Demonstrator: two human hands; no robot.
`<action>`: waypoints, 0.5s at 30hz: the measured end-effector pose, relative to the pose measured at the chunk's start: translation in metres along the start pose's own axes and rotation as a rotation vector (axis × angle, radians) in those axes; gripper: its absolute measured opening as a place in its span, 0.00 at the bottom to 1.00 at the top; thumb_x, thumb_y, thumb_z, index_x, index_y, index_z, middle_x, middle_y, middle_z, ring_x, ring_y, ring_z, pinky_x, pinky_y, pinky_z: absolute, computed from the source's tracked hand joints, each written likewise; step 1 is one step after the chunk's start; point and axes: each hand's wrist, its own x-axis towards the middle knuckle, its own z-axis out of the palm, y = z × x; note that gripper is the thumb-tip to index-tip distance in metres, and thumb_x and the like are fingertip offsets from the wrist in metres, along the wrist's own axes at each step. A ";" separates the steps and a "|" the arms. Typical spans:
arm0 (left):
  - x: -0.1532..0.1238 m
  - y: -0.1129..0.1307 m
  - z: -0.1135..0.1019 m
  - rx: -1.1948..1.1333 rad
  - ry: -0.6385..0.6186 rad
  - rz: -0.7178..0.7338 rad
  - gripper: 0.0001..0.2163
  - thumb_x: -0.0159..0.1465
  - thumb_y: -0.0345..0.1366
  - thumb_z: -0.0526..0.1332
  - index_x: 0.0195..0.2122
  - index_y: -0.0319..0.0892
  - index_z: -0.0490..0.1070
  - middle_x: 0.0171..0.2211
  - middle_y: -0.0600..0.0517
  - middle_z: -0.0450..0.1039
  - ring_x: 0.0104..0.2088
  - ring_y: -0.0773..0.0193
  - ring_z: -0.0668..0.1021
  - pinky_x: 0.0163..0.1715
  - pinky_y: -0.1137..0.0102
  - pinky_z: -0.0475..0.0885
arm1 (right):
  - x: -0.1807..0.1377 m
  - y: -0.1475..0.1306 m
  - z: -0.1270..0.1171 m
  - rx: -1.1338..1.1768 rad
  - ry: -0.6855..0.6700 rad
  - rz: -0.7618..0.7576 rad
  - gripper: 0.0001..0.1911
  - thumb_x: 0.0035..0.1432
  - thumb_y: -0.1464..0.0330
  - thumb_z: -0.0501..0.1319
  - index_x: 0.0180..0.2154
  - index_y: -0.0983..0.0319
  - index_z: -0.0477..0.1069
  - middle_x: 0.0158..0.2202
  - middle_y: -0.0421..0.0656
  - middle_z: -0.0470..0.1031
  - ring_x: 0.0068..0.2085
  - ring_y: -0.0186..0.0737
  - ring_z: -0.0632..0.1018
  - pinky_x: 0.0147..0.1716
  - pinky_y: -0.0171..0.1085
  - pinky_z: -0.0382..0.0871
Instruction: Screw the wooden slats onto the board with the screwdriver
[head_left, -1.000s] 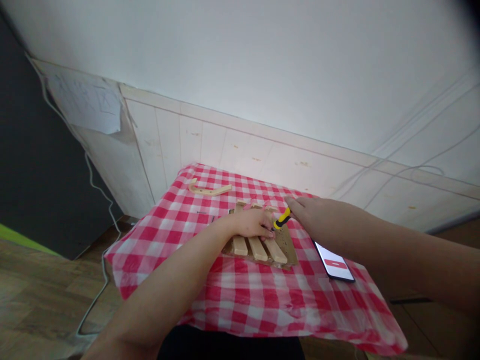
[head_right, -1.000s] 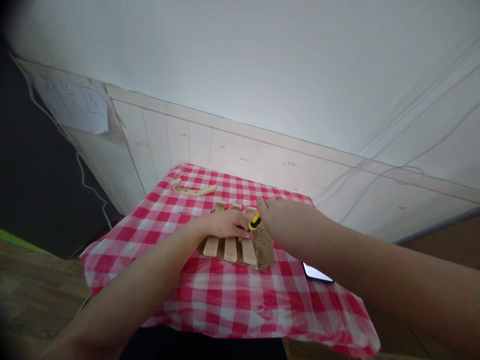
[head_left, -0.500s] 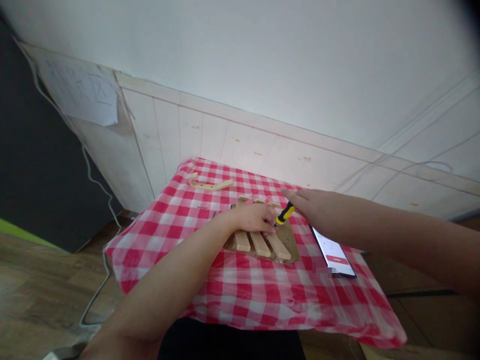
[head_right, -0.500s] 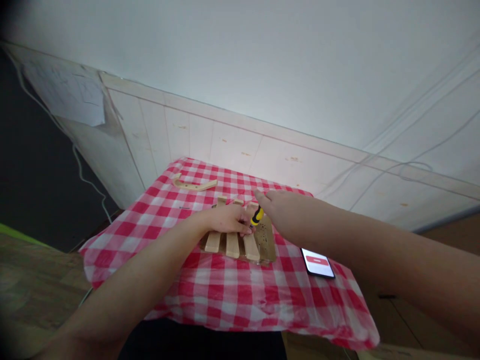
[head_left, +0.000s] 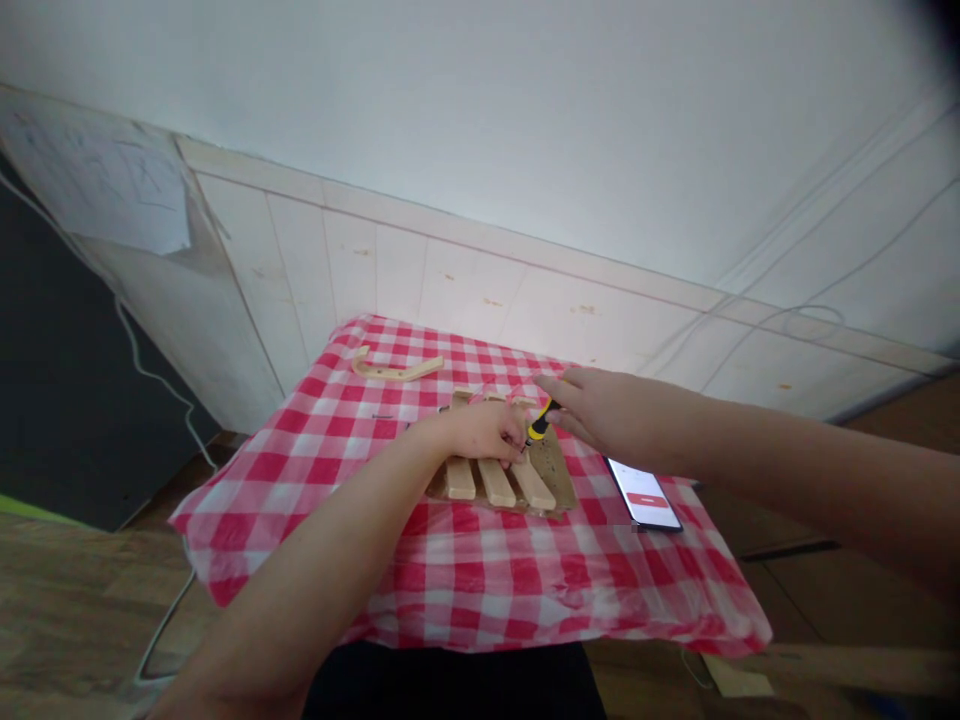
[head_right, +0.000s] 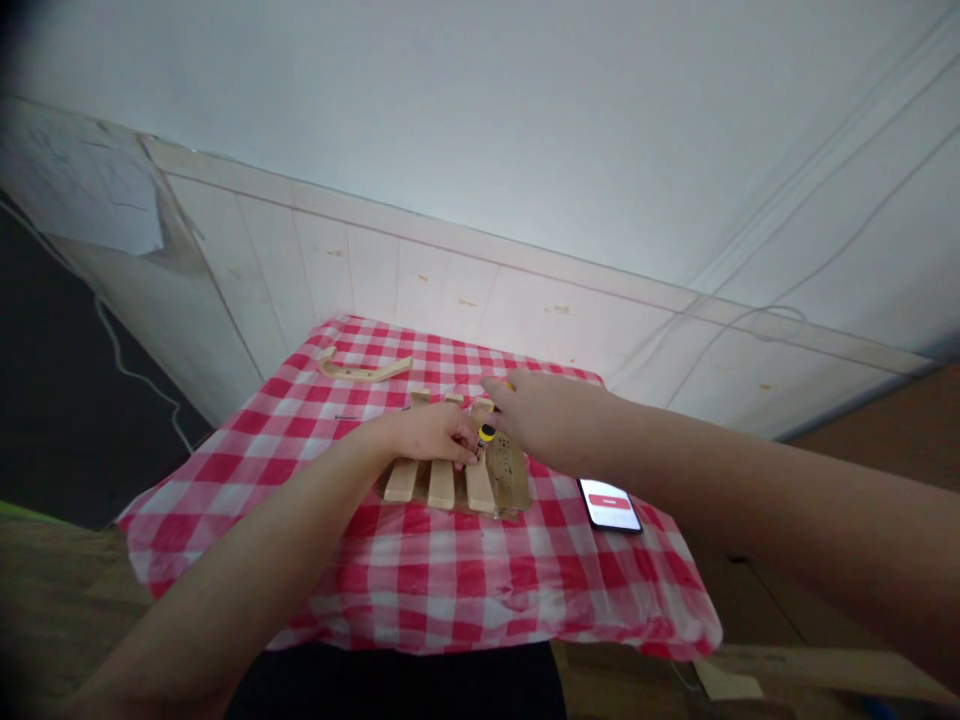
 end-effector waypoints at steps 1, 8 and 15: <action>0.000 0.000 0.000 0.003 -0.004 0.005 0.07 0.61 0.30 0.61 0.29 0.38 0.78 0.26 0.53 0.77 0.26 0.69 0.75 0.27 0.74 0.63 | -0.002 0.001 0.000 0.010 -0.008 0.014 0.16 0.64 0.74 0.50 0.51 0.64 0.68 0.46 0.53 0.76 0.41 0.43 0.78 0.32 0.37 0.64; -0.001 0.005 0.001 0.001 0.009 -0.021 0.06 0.61 0.29 0.61 0.32 0.39 0.79 0.31 0.52 0.79 0.31 0.67 0.77 0.31 0.74 0.65 | 0.003 0.002 -0.016 -0.190 -0.171 0.126 0.18 0.67 0.64 0.48 0.33 0.61 0.74 0.28 0.49 0.77 0.28 0.45 0.76 0.23 0.39 0.55; -0.001 0.005 0.000 0.036 0.010 0.001 0.07 0.61 0.28 0.61 0.28 0.38 0.76 0.26 0.54 0.77 0.27 0.69 0.76 0.29 0.74 0.65 | -0.003 0.003 -0.002 0.141 0.038 0.026 0.15 0.68 0.65 0.47 0.39 0.61 0.71 0.37 0.47 0.78 0.37 0.42 0.77 0.33 0.37 0.63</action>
